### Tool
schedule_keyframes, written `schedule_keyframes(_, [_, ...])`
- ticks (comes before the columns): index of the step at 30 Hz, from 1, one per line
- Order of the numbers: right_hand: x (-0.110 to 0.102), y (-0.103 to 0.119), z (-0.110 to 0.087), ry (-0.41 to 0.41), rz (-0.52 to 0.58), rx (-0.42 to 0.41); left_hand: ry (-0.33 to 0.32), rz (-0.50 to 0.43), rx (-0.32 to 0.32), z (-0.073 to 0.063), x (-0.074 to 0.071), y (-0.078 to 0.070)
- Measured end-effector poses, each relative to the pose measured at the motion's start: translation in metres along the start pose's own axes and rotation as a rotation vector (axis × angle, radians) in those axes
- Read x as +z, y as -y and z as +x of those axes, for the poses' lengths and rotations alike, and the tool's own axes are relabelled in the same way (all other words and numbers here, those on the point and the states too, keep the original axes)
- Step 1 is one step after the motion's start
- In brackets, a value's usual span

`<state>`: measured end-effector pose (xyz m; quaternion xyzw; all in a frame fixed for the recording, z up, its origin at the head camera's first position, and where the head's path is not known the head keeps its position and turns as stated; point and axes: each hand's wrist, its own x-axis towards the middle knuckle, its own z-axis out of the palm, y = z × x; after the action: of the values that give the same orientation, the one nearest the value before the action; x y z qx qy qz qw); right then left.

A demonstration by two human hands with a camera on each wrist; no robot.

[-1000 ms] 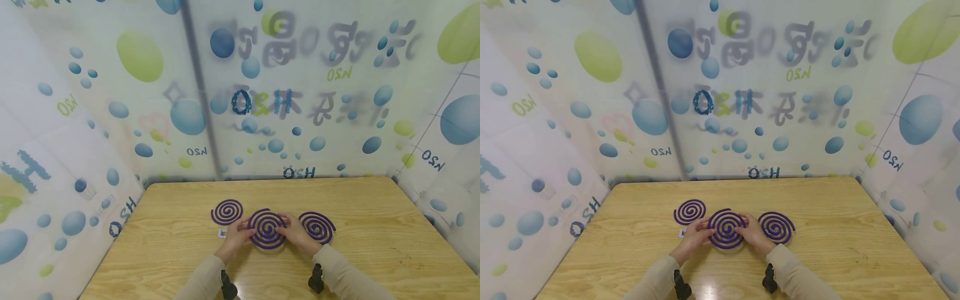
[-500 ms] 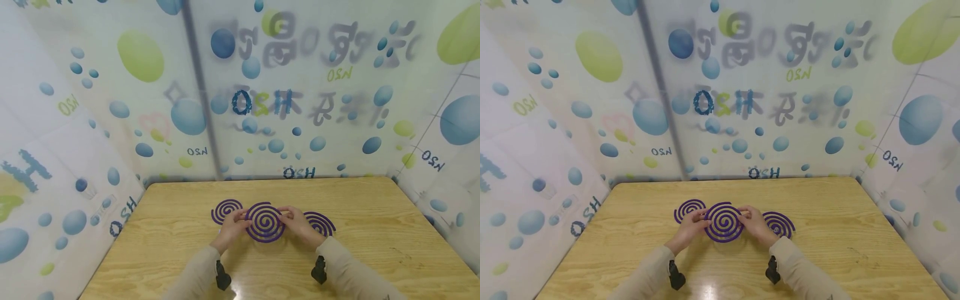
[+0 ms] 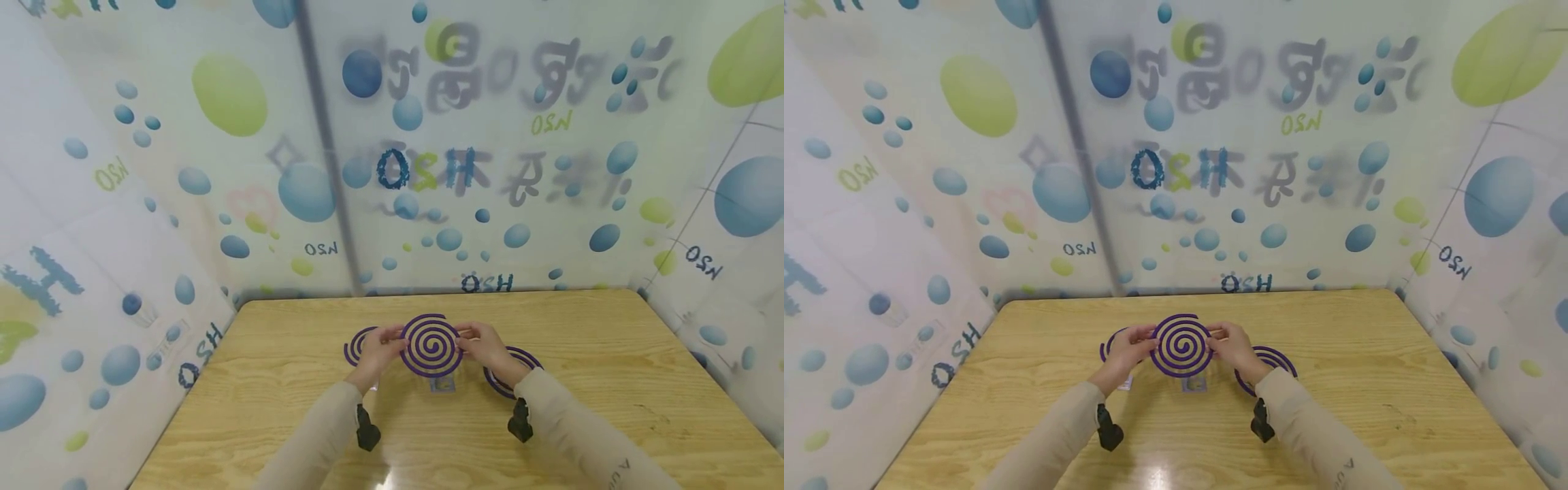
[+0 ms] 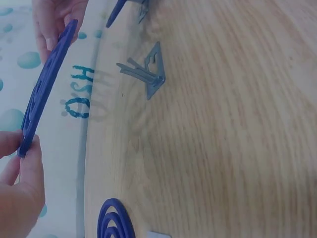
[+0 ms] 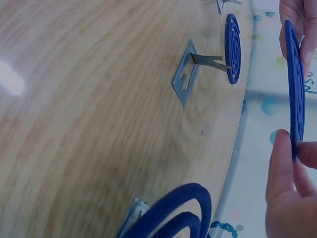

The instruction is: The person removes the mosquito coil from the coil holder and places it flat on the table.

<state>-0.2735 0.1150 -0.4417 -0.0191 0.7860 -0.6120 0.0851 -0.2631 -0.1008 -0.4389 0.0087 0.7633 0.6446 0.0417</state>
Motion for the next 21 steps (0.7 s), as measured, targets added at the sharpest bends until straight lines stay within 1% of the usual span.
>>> schedule_keyframes(5, [-0.001, 0.003, 0.006, -0.010, -0.025, 0.002, -0.050, 0.000, 0.002, 0.007, 0.002, 0.002])
schedule_keyframes(8, [-0.003, 0.005, 0.011, -0.017, -0.040, -0.010, -0.075, -0.006, -0.015, 0.012, 0.005, 0.002])
schedule_keyframes(12, [-0.007, 0.011, 0.018, -0.030, -0.061, -0.031, -0.103, -0.051, -0.035, 0.018, 0.010, 0.000])
schedule_keyframes(17, [-0.008, 0.012, 0.028, -0.052, -0.073, -0.025, -0.148, -0.117, -0.049, 0.026, 0.015, 0.000])
schedule_keyframes(20, [-0.007, 0.009, 0.033, -0.058, -0.076, -0.033, -0.174, -0.121, -0.057, 0.030, 0.017, 0.003])
schedule_keyframes(21, [-0.007, 0.007, 0.034, -0.054, -0.075, -0.057, -0.183, -0.121, -0.061, 0.031, 0.017, 0.005])
